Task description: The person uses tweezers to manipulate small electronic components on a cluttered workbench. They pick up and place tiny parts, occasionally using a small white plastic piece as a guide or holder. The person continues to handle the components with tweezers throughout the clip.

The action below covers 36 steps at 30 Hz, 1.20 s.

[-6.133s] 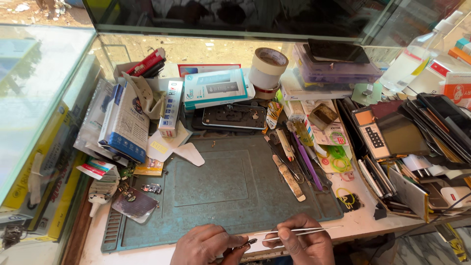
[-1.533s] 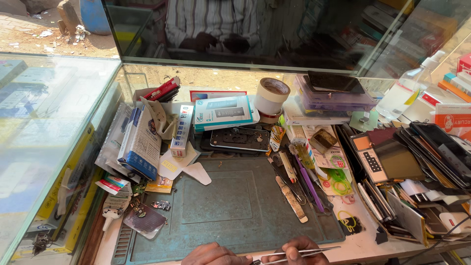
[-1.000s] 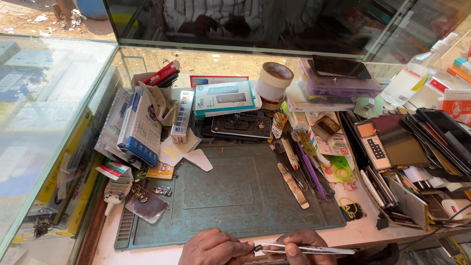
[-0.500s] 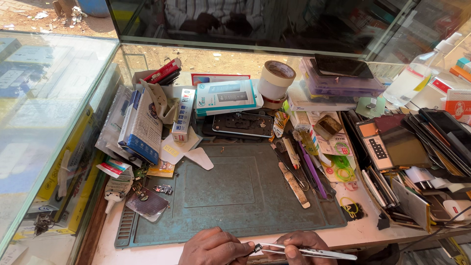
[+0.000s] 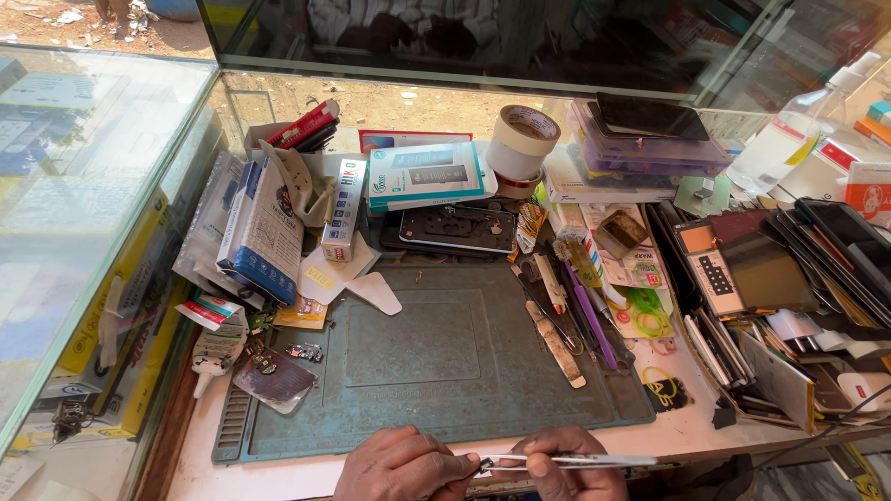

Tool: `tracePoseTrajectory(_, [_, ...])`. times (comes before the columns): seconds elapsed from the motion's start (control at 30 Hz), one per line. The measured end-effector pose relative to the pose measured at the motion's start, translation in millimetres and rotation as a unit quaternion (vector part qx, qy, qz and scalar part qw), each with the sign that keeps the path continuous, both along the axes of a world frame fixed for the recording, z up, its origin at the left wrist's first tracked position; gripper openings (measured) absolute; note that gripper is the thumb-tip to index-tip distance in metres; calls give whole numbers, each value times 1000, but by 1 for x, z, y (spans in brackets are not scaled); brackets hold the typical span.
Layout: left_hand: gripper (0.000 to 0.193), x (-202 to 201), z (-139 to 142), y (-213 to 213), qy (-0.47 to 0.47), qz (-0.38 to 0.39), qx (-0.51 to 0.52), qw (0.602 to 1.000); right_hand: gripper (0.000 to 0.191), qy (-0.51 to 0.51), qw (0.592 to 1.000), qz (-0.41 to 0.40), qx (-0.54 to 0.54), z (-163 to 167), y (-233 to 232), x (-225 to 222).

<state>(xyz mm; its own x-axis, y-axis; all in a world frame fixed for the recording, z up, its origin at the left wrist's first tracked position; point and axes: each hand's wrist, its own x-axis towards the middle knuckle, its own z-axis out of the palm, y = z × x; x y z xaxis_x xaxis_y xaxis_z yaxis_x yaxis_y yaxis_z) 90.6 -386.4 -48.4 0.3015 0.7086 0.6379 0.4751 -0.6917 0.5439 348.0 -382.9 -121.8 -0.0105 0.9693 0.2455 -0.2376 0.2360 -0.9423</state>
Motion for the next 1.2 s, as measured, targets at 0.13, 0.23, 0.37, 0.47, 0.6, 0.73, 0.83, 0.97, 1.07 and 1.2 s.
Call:
tracePoseTrajectory(0.13, [16, 0, 1, 0, -1, 3, 8, 1000, 28, 76, 991, 15, -109, 12, -1, -5])
tracePoseTrajectory(0.23, [16, 0, 0, 1, -10, -4, 1, 1000, 30, 101, 989, -5, -106, 11, 0, -8])
tracePoseTrajectory(0.37, [16, 1, -4, 4, -3, 1, 14, 1000, 28, 105, 994, -14, -36, 2, 2, -4])
tracePoseTrajectory(0.47, [16, 2, -7, 4, 1, 4, 1, 1000, 25, 55, 998, 11, 17, -4, 6, 4])
tracePoseTrajectory(0.6, [18, 3, -7, 2, 8, 2, -32, 999, 23, 26, 999, 14, -13, -6, 8, 10])
tracePoseTrajectory(0.73, [18, 4, -5, 2, 18, 7, -40, 999, 22, 14, 1000, 10, -2, -3, 6, 10])
tracePoseTrajectory(0.83, [18, 5, -7, 2, 18, 9, -52, 998, 23, -8, 1000, -4, 3, -5, 3, 10])
tracePoseTrajectory(0.97, [19, 4, -16, 4, 19, 1, -41, 999, 22, -25, 999, -6, 24, -18, 6, 15])
tracePoseTrajectory(1.07, [18, 1, -25, 12, 33, -7, -31, 999, 21, -5, 998, 19, 52, -30, 18, 22])
tracePoseTrajectory(1.2, [24, -3, -37, 18, 54, -28, -60, 996, 22, -8, 994, 107, 30, -42, 31, 34])
